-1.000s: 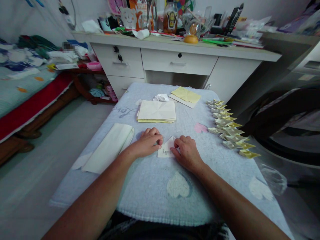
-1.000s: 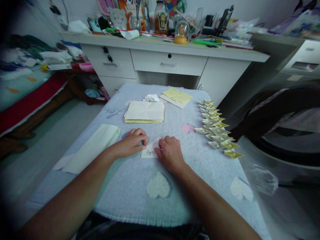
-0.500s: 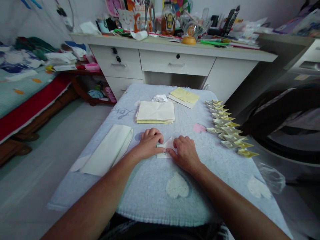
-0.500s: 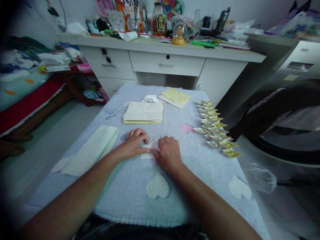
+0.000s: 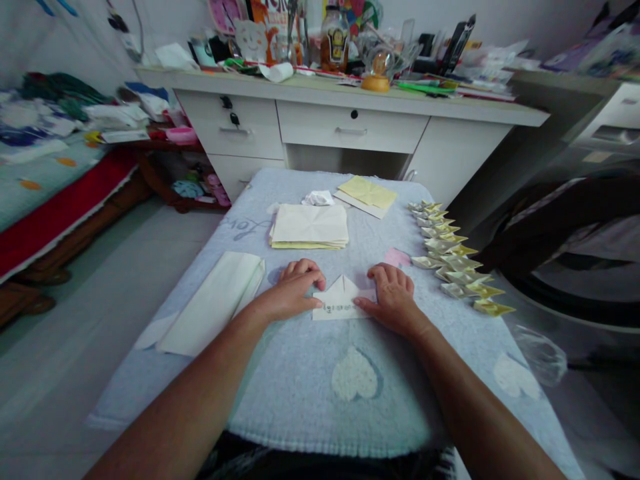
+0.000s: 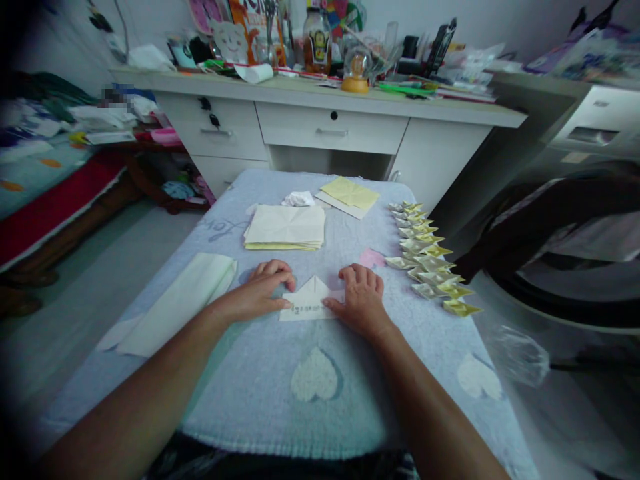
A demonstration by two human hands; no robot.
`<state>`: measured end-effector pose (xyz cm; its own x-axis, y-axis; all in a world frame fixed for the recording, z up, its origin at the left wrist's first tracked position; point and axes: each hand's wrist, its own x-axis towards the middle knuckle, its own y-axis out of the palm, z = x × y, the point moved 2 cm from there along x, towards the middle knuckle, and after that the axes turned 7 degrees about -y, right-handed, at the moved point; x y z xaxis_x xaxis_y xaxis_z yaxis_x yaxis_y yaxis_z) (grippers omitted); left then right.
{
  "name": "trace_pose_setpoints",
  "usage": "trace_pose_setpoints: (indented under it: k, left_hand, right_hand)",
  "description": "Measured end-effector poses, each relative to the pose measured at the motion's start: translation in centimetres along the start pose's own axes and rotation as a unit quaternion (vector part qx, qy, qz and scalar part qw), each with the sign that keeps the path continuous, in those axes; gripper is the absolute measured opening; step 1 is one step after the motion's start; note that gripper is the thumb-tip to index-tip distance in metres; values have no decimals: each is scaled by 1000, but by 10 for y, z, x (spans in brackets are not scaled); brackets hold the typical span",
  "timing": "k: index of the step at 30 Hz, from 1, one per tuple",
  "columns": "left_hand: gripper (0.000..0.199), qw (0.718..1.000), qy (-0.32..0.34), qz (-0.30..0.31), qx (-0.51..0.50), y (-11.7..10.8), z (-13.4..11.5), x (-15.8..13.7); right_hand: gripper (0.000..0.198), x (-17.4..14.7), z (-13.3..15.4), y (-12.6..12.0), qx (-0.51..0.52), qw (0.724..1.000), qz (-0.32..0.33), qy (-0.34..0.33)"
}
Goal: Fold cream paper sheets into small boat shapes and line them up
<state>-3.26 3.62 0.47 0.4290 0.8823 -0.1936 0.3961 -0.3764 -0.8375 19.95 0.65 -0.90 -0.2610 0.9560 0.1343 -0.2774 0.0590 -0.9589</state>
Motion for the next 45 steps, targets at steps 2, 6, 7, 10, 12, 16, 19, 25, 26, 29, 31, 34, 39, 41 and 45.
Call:
trace_pose_setpoints:
  k: [2, 6, 7, 10, 12, 16, 19, 25, 26, 29, 31, 34, 39, 41, 45]
  left_hand:
    - [25, 1000, 2, 8, -5, -1, 0, 0]
    - [30, 1000, 13, 10, -14, -2, 1, -1]
    - [33, 1000, 14, 13, -15, -2, 1, -1]
    - [47, 999, 19, 26, -18, -2, 2, -1]
    - [53, 999, 20, 27, -19, -2, 2, 0]
    - [53, 1000, 13, 25, -10, -3, 1, 0]
    - [51, 1000, 3, 17, -2, -1, -1, -1]
    - [44, 999, 2, -47, -4, 9, -11, 0]
    - [48, 998, 4, -59, -11, 12, -13, 1]
    - [67, 995, 8, -87, -55, 19, -18, 4]
    - [79, 992, 21, -88, -93, 23, -20, 6]
    - [85, 987, 35, -67, -145, 26, -22, 7]
    - [50, 978, 34, -22, -203, 23, -25, 6]
    - [26, 975, 49, -21, -214, 21, -27, 5]
    - [9, 968, 57, -86, -227, 18, -30, 6]
  right_hand:
    - [51, -1, -8, -2, 9, 1000, 6, -4]
    - [52, -3, -19, -8, 25, 999, 30, 2]
    - [50, -3, -20, -10, 30, 999, 36, 2]
    - [42, -3, -24, -16, 43, 998, 51, 2]
    - [36, -3, -27, -18, 59, 997, 58, 1]
    - [23, -2, -28, -18, 131, 990, 36, -41]
    - [24, 0, -17, -12, 149, 986, 9, -71]
    - [32, 3, 4, 5, 91, 995, -10, -49]
    - [31, 4, 5, 6, 96, 994, -9, -52]
    - [28, 4, 4, 4, 119, 991, -9, -60]
    - [26, 4, 4, 1, 134, 989, -13, -68]
    - [24, 3, 5, -1, 153, 985, -15, -79]
    - [19, 3, 8, -5, 214, 973, -13, -87]
    - [7, 3, 9, -7, 253, 962, -10, -101]
    - [18, 3, 11, -9, 297, 947, -25, -122]
